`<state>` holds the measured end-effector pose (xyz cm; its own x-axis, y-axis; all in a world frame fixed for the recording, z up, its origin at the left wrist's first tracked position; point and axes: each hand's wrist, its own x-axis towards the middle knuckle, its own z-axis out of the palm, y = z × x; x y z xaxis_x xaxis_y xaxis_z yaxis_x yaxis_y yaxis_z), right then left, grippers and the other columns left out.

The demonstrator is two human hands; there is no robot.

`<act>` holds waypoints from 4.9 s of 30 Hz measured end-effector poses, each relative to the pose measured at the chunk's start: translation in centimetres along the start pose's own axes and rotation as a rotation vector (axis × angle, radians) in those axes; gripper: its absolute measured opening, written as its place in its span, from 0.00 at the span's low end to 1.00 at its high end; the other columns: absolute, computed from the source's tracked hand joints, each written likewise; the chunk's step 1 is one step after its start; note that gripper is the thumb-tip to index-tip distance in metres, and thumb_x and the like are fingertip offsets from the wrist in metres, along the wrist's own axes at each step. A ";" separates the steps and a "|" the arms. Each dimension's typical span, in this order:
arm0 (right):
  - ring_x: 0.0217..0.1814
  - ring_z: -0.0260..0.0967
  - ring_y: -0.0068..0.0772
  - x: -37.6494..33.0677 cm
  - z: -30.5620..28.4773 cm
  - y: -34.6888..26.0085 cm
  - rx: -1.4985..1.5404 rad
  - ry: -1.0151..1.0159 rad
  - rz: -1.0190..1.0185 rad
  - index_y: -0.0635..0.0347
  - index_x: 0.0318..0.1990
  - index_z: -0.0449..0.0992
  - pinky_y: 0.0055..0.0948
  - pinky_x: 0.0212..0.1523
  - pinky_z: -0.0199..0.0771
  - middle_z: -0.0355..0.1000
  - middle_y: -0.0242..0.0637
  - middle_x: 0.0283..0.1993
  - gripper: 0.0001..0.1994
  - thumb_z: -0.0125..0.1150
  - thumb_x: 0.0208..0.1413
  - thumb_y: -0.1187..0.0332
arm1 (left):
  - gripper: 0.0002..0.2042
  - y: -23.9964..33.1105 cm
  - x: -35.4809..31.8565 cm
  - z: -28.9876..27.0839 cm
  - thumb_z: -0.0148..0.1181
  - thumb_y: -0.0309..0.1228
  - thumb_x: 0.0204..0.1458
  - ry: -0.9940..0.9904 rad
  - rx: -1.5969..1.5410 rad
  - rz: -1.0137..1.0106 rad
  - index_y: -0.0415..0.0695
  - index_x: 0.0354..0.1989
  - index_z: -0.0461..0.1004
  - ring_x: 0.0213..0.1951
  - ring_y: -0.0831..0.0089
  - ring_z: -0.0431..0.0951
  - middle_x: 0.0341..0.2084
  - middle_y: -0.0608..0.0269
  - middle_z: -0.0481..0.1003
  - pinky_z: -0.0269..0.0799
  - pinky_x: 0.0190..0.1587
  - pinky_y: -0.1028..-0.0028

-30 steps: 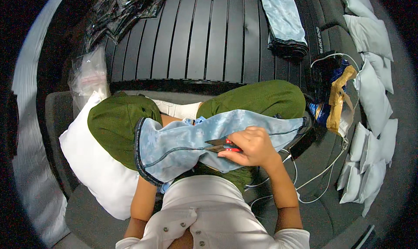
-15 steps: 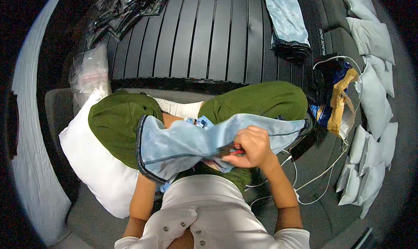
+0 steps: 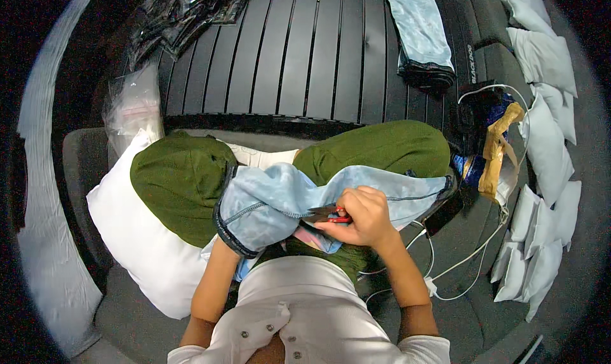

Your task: Trimming loose threads from a garment using nippers and then folding it on a table.

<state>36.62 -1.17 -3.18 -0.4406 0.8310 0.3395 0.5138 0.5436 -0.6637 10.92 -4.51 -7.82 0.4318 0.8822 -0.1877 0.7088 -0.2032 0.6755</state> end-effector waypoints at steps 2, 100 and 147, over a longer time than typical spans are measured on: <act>0.13 0.54 0.30 -0.2 0.0 0.1 -0.022 -0.005 0.021 0.58 0.17 0.59 0.24 0.15 0.53 0.57 0.31 0.13 0.21 0.69 0.31 0.57 | 0.29 0.4 -0.4 -0.4 0.45 0.51 0.48 0.050 -0.028 -0.072 0.46 0.55 0.57 0.56 0.59 0.56 0.54 0.56 0.58 0.45 0.59 0.63; 0.19 0.53 0.14 3.6 4.5 -5.7 0.479 0.063 0.267 0.58 0.21 0.55 0.15 0.17 0.54 0.65 0.35 0.25 0.15 0.59 0.41 0.81 | 0.15 7.0 2.1 -4.8 0.60 0.19 0.40 0.394 -1.424 -0.433 0.38 0.38 0.67 0.35 0.80 0.70 0.33 0.66 0.70 0.66 0.38 0.79; 0.22 0.60 0.20 3.2 3.8 -5.5 1.186 0.152 0.590 0.55 0.23 0.53 0.18 0.23 0.64 0.61 0.36 0.23 0.13 0.52 0.46 0.81 | 0.18 7.1 2.0 -5.7 0.60 0.19 0.38 0.132 -1.745 -0.466 0.40 0.40 0.65 0.36 0.77 0.71 0.33 0.65 0.71 0.67 0.40 0.77</act>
<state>29.59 -1.96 -0.92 -0.2493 0.9519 -0.1781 -0.3839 -0.2660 -0.8843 13.64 -1.82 0.71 0.2864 0.7722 -0.5671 -0.6288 0.5981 0.4969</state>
